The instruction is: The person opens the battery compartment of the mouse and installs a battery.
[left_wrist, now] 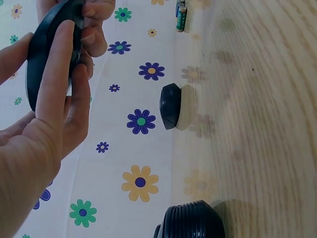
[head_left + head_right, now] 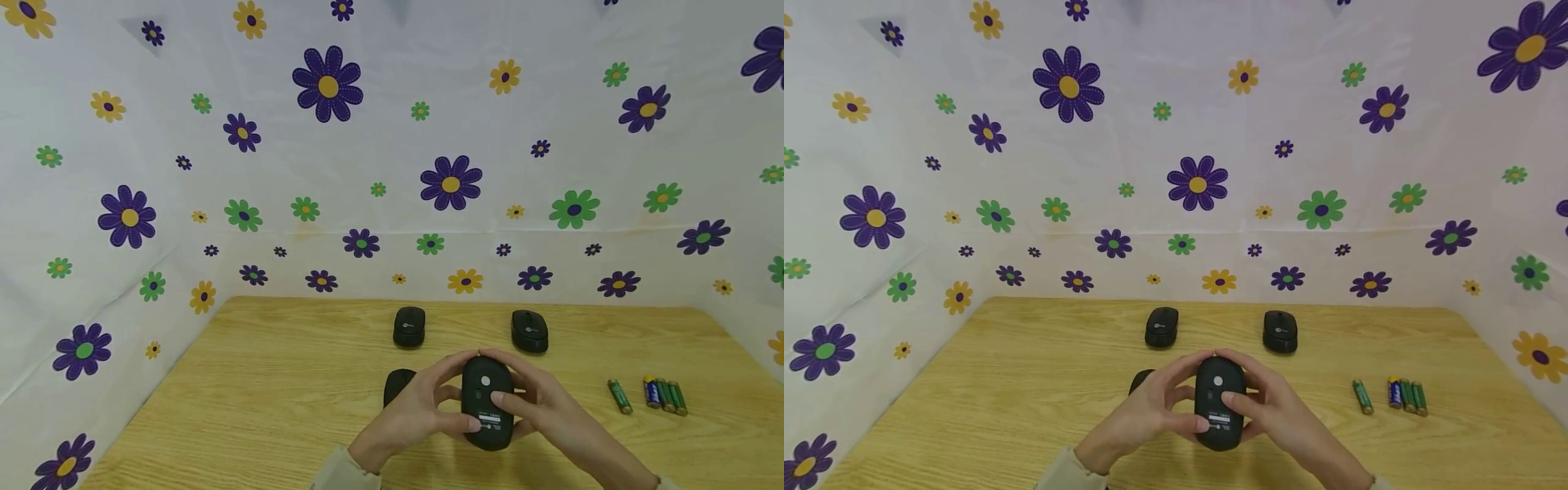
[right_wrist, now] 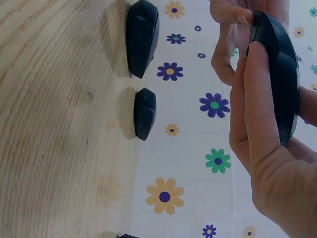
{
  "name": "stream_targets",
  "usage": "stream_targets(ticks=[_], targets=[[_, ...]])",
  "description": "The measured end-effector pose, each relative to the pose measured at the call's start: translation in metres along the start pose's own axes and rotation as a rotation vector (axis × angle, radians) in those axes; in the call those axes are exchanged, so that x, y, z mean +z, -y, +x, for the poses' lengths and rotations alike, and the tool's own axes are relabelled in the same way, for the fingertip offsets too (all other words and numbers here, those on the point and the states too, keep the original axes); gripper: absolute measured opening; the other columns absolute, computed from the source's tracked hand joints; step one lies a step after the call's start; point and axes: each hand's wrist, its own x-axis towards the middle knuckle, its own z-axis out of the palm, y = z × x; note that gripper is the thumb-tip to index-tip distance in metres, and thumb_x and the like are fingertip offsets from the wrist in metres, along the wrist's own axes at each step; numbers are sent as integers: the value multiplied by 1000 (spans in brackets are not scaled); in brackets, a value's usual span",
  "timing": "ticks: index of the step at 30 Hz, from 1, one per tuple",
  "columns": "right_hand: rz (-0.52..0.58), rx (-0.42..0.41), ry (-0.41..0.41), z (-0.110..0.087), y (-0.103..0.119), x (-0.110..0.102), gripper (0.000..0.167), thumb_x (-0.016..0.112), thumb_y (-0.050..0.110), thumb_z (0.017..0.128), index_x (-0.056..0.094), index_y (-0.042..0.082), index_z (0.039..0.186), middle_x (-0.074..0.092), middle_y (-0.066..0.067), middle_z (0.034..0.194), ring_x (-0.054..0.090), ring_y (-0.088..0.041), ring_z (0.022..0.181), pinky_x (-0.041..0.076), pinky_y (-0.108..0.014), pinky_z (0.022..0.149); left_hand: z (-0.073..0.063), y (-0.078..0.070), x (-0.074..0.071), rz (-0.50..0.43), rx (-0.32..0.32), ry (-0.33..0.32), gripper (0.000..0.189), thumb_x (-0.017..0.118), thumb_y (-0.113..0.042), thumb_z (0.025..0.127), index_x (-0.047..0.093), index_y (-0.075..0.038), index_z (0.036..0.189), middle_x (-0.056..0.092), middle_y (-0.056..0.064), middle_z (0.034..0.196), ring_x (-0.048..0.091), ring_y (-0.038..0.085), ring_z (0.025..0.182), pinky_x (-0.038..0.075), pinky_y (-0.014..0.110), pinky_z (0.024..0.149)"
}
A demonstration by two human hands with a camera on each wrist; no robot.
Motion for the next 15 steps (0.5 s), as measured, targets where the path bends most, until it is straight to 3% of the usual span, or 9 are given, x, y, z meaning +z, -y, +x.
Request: stream_targets(ticks=[6,15], targets=[[-39,-13,-19,1,1,2,62,56,9,105,26,4,158,36,-36,143,60,-35,111,62,-50,75,0,-1,0,20,-1,-13,79,70,14,85,46,-18,152,47,2,148,60,23,107,62,39,76],[-56,0,-31,-1,1,4,62,57,9,104,25,3,157,39,-36,141,60,-35,110,62,-50,74,0,1,1,14,-4,-21,78,70,15,84,48,-19,151,49,3,146,60,23,105,63,39,75]])
